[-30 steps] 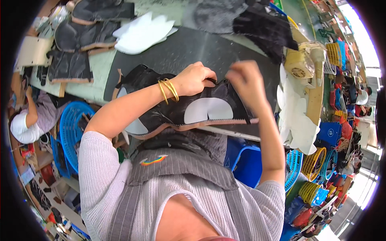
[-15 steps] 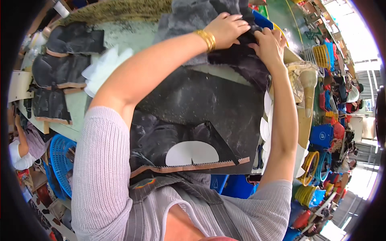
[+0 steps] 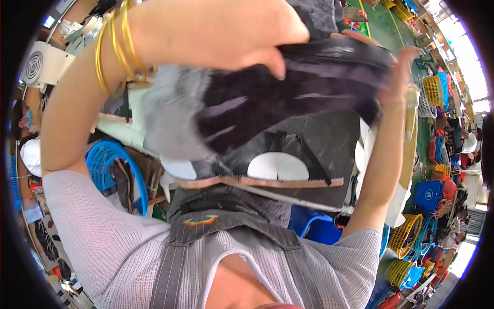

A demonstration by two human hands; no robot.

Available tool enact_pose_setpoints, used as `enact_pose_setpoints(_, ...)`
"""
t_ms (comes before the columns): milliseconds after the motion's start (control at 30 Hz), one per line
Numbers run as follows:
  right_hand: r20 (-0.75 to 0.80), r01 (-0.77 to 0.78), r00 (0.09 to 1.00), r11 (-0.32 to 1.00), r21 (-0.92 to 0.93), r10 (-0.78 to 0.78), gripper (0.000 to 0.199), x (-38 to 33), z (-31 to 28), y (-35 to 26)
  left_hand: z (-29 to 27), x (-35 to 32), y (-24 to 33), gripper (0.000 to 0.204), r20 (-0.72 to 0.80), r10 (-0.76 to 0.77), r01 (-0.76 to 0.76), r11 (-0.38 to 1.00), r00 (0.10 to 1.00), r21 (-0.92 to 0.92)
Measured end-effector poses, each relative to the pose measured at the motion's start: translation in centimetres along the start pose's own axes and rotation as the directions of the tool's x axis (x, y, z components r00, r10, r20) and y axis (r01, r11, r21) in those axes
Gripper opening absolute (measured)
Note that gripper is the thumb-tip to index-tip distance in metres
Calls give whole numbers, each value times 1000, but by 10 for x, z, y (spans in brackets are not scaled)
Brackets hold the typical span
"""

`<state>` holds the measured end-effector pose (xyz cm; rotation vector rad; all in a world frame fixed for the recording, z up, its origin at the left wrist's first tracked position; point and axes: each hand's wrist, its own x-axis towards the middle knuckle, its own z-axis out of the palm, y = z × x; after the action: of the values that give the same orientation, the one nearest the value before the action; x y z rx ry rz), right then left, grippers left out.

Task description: Assembling shoe upper components by manually placing white padding and inner lining into the leather exterior.

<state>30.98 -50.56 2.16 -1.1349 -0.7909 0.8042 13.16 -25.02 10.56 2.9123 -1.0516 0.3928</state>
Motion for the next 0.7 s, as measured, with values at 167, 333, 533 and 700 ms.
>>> enact_pose_setpoints(167,-96,-173,985,753,-635,145,38,-59,107,29,34,-10,3,34,431,113,246,681,895,-689)
enact_pose_setpoints(333,-402,-554,775,830,-62,487,15,-146,135,99,109,-41,41,38,716,173,466,652,677,-598)
enact_pose_setpoints(533,-439,-466,877,574,-673,196,24,-103,108,101,120,-7,35,35,668,28,228,929,743,-292)
enact_pose_setpoints(700,-308,-262,951,525,-810,-1,20,-110,72,173,194,-38,48,31,378,110,-17,970,919,-242)
